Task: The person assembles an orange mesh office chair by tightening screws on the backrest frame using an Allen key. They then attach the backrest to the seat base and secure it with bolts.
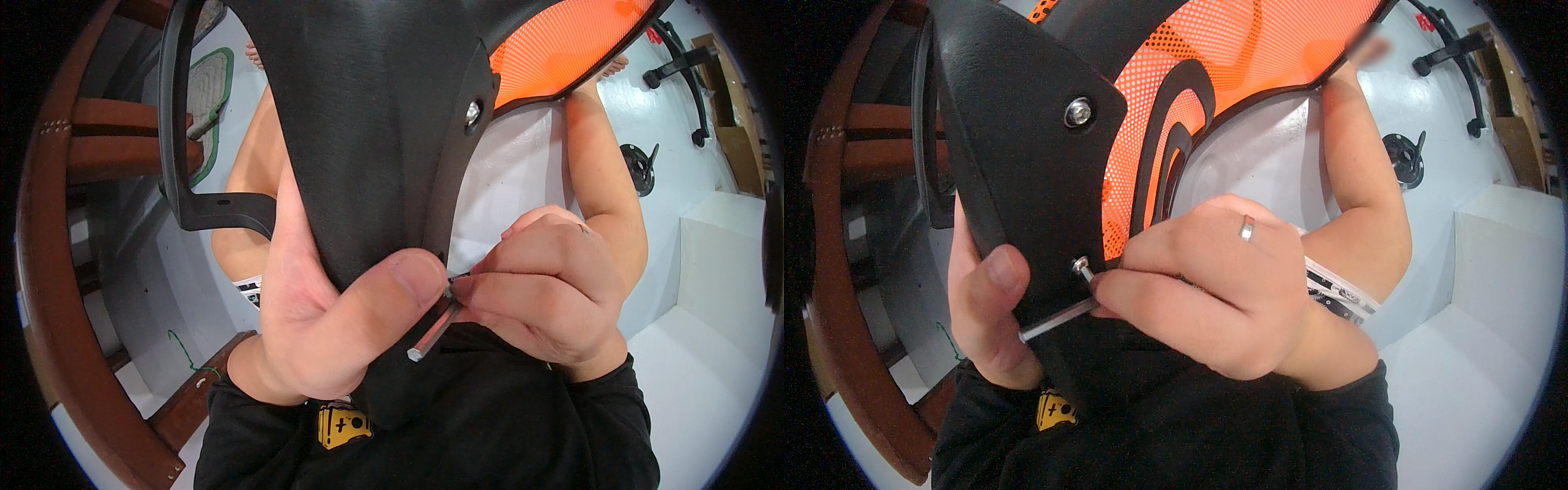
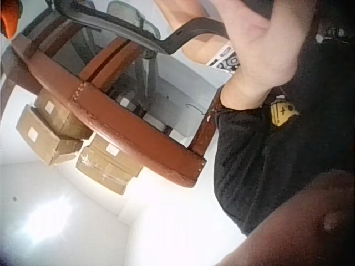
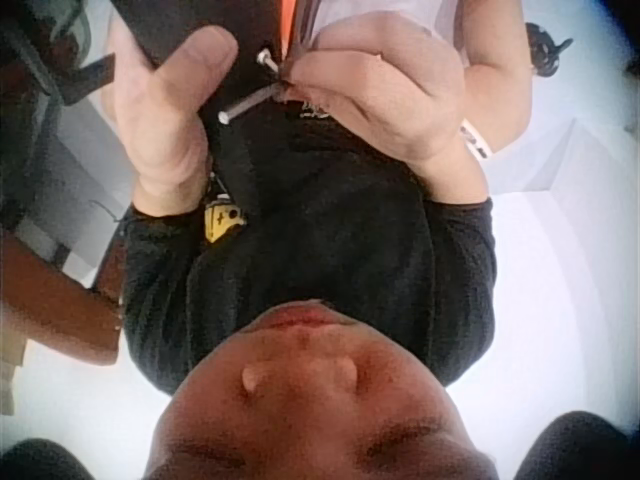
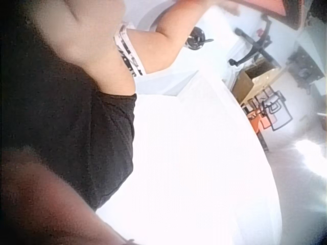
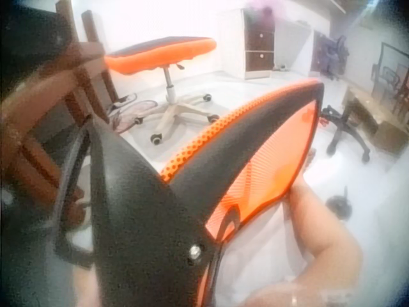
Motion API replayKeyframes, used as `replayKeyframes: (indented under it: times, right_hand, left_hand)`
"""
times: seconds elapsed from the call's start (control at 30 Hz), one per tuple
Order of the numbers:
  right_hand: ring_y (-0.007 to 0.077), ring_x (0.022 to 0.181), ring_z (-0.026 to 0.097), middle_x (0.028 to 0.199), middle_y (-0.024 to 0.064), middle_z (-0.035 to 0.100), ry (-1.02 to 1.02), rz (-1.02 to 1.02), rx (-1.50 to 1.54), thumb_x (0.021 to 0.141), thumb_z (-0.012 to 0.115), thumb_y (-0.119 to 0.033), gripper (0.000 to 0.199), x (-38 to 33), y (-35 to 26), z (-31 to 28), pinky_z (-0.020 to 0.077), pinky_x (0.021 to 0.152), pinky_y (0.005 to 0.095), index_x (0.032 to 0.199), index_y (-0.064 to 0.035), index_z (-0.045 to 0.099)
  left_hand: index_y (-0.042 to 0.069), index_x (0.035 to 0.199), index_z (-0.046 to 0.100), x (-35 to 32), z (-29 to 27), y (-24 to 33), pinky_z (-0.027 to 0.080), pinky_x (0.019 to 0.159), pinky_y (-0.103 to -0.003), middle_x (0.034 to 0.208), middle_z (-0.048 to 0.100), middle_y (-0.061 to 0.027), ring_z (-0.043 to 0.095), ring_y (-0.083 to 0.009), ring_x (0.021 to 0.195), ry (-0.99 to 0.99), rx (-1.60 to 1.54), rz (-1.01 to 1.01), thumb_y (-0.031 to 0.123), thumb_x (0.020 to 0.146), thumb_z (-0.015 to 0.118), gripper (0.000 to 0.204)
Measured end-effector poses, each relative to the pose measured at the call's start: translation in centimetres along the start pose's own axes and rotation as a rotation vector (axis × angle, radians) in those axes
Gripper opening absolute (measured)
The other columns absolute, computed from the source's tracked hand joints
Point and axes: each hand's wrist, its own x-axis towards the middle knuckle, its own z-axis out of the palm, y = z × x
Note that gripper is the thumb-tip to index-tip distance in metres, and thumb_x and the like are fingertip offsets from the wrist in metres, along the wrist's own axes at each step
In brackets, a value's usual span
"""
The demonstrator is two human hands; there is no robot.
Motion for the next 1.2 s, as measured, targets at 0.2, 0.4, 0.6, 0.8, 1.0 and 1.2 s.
replayKeyframes:
  times: [0.2,0.4,0.6,0.8,1.0,1.2]
  right_hand:
    - [0.0139,0.061,0.057,0.078,0.0028,0.063,0.016,-0.071,-0.057,0.063,0.063,-0.013,0.023,0.3,0.5,-0.1,0.0424,0.052,0.0246,0.084,-0.0047,0.068]
    - [0.013,0.06,0.056,0.077,0.0013,0.062,-0.024,-0.035,-0.068,0.063,0.065,-0.012,0.022,0.5,0.2,-0.4,0.0394,0.053,0.0239,0.083,-0.0052,0.069]
    - [0.0115,0.054,0.053,0.072,-0.0011,0.06,0.06,0.035,-0.103,0.063,0.076,-0.018,0.022,-0.2,-0.7,0.5,0.0383,0.053,0.0243,0.079,-0.0064,0.069]
    - [0.0105,0.054,0.052,0.07,-0.0017,0.059,0.034,0.037,-0.214,0.063,0.076,-0.019,0.022,-0.6,-1.5,0.5,0.0384,0.059,0.0252,0.08,-0.0069,0.069]
    - [0.0123,0.063,0.051,0.07,-0.0017,0.052,-0.016,0.129,-0.197,0.068,0.081,-0.018,0.022,-0.6,-2.1,0.5,0.0424,0.072,0.0325,0.078,-0.0089,0.064]
    - [0.0148,0.055,0.045,0.063,-0.0004,0.046,0.051,0.056,-0.255,0.067,0.072,-0.02,0.021,-0.4,-1.7,1.5,0.0389,0.065,0.0333,0.07,-0.0048,0.058]
  left_hand:
    - [-0.002,0.134,0.033,0.0,0.1,0.0,0.049,0.09,-0.041,0.118,0.053,-0.0226,0.059,-0.0323,0.102,0.02,0.012,0.006,0.034,0.069,0.068,0.082]
    - [-0.002,0.134,0.033,0.0,0.1,0.0,0.049,0.091,-0.041,0.12,0.053,-0.0232,0.059,-0.0329,0.104,0.008,0.026,0.011,0.034,0.069,0.067,0.082]
    - [-0.002,0.135,0.03,0.0,0.1,-0.1,0.047,0.093,-0.04,0.122,0.051,-0.022,0.056,-0.0314,0.107,-0.007,-0.041,0.009,0.028,0.07,0.064,0.079]
    - [-0.004,0.139,0.022,-0.2,-0.4,1.0,0.038,0.098,-0.034,0.129,0.045,-0.018,0.049,-0.0242,0.114,-0.066,-0.145,-0.113,0.004,0.075,0.056,0.073]
    - [-0.003,0.139,0.022,-0.2,-0.5,1.1,0.039,0.097,-0.034,0.129,0.045,-0.0181,0.05,-0.0239,0.113,-0.076,-0.138,-0.122,0.003,0.074,0.055,0.074]
    - [-0.003,0.141,0.019,-0.3,-0.6,1.2,0.036,0.101,-0.033,0.133,0.042,-0.0165,0.047,-0.0224,0.118,-0.118,-0.187,-0.141,-0.003,0.074,0.053,0.076]
